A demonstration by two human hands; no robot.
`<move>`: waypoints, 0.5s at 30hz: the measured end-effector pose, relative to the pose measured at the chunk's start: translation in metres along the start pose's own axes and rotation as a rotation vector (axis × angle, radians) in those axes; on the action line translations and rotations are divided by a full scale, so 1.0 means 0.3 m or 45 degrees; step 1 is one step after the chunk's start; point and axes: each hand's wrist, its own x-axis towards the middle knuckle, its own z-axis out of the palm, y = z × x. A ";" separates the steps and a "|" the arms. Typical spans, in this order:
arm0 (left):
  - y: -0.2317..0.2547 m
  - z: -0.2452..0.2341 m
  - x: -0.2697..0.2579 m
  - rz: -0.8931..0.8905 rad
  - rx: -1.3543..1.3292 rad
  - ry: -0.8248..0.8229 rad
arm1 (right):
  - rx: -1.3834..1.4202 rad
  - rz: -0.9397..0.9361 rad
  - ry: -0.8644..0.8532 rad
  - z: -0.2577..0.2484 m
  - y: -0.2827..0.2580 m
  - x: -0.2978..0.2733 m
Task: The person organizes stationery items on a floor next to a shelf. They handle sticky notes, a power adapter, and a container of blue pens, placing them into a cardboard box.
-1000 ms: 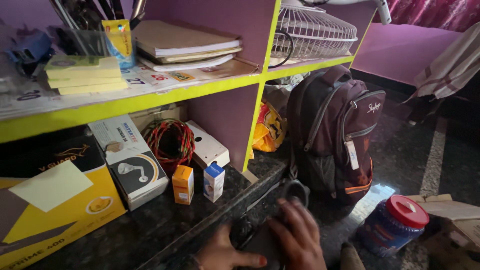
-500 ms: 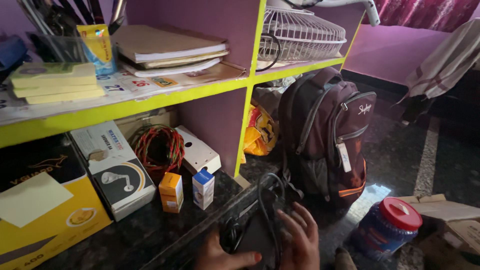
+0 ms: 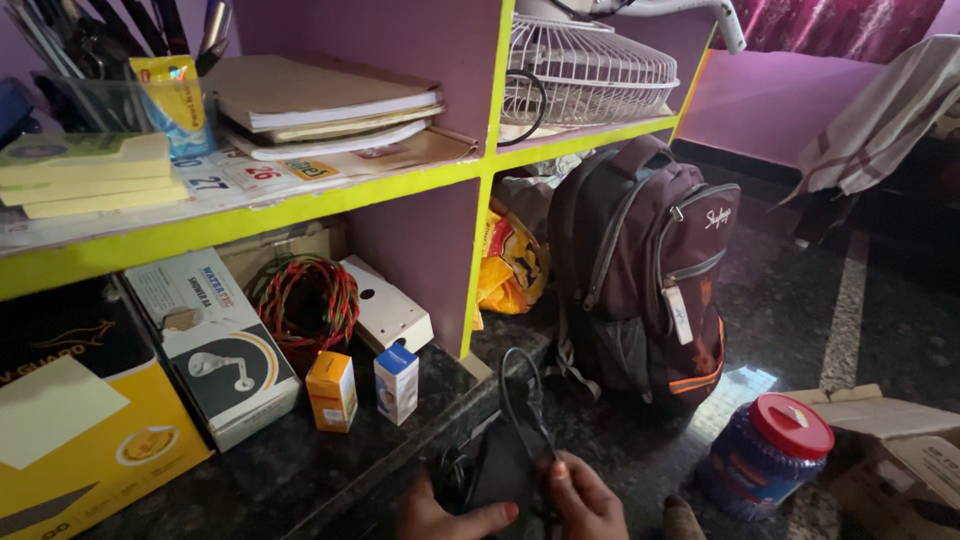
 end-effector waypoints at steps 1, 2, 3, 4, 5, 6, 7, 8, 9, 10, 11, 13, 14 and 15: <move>0.002 -0.002 0.006 -0.021 -0.022 -0.003 | 0.086 -0.007 0.009 -0.017 0.012 0.009; 0.003 -0.007 0.009 -0.043 -0.043 -0.002 | 0.207 -0.044 0.049 -0.025 0.019 0.017; 0.003 -0.010 0.011 -0.113 -0.014 0.056 | 0.327 -0.081 0.088 -0.026 0.019 0.020; 0.007 -0.015 0.012 -0.182 0.017 0.118 | 0.450 -0.116 0.124 -0.015 0.013 0.019; 0.013 -0.020 0.010 -0.253 0.048 0.179 | 0.529 -0.151 0.095 0.001 -0.001 0.011; 0.019 -0.025 -0.001 -0.163 -0.145 0.121 | 0.609 -0.184 0.065 0.021 -0.020 -0.003; 0.024 -0.027 -0.019 -0.069 -0.336 0.065 | 0.689 -0.218 0.036 0.043 -0.044 -0.021; 0.034 -0.027 -0.029 0.028 -0.528 0.007 | 0.695 -0.137 -0.018 0.059 -0.071 -0.043; 0.047 -0.033 -0.029 0.024 -0.483 0.033 | 0.700 -0.057 -0.072 0.068 -0.094 -0.064; 0.058 -0.039 -0.027 0.021 -0.439 0.058 | 0.703 0.023 -0.124 0.072 -0.109 -0.076; 0.064 -0.042 -0.026 0.017 -0.394 0.082 | 0.657 0.050 -0.158 0.073 -0.109 -0.076; 0.059 -0.028 -0.026 0.097 -0.308 0.076 | 0.566 0.107 -0.227 0.055 -0.061 -0.059; 0.054 -0.024 -0.022 0.139 -0.263 0.074 | 0.583 0.067 -0.307 0.038 -0.021 -0.046; 0.048 -0.025 -0.016 0.239 -0.236 0.080 | 0.600 0.027 -0.386 0.018 0.023 -0.035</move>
